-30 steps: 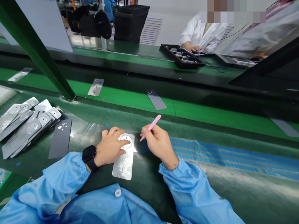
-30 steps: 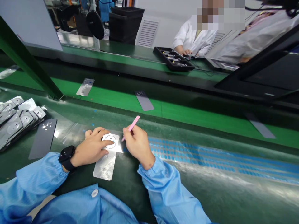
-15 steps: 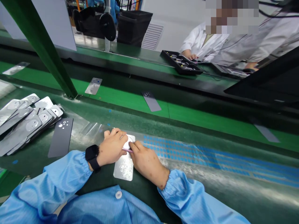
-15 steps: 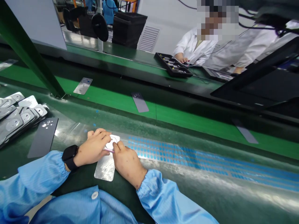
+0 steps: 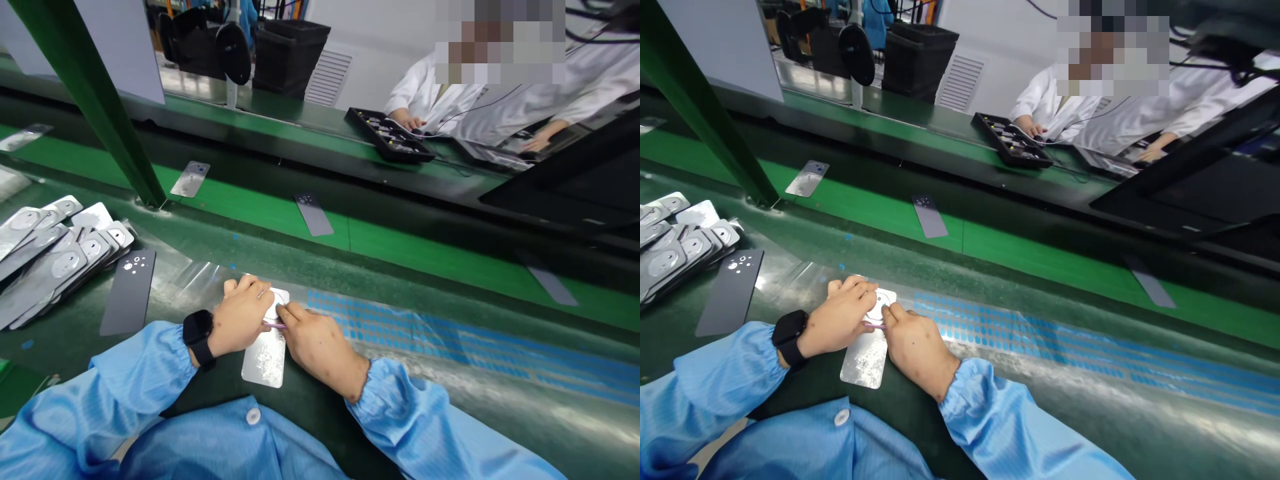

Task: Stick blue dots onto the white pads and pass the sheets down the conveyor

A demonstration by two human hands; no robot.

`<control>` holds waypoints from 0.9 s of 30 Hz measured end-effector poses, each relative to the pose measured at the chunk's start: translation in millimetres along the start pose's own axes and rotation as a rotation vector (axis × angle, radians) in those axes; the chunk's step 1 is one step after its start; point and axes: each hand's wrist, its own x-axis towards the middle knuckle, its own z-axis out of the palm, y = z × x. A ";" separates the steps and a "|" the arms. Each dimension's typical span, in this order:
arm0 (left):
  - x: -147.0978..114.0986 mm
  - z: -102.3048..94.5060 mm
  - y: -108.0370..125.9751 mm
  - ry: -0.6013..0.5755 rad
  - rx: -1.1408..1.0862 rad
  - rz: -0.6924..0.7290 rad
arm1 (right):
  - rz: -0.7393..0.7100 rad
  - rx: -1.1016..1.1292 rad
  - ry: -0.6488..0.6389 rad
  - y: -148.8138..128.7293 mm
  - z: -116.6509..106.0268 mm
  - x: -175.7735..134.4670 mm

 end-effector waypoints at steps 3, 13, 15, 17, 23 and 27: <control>-0.2 0.0 0.4 0.001 0.005 0.002 | -0.016 0.003 0.021 1.1 -1.3 -0.1; -0.4 -1.3 0.8 -0.015 -0.011 -0.012 | -0.003 0.065 -0.012 5.9 -5.5 0.9; -0.3 -2.0 1.2 -0.016 -0.011 -0.015 | 0.003 0.075 -0.020 6.9 -5.3 0.6; 0.0 -3.2 1.9 -0.025 -0.016 -0.019 | 0.014 0.086 -0.020 7.5 -5.2 0.6; 2.7 -8.7 3.0 -0.040 -0.056 -0.043 | 0.051 0.152 -0.011 8.4 -5.3 2.8; 3.1 -10.0 2.8 -0.028 -0.117 -0.068 | 0.097 0.330 0.052 9.7 -1.4 3.2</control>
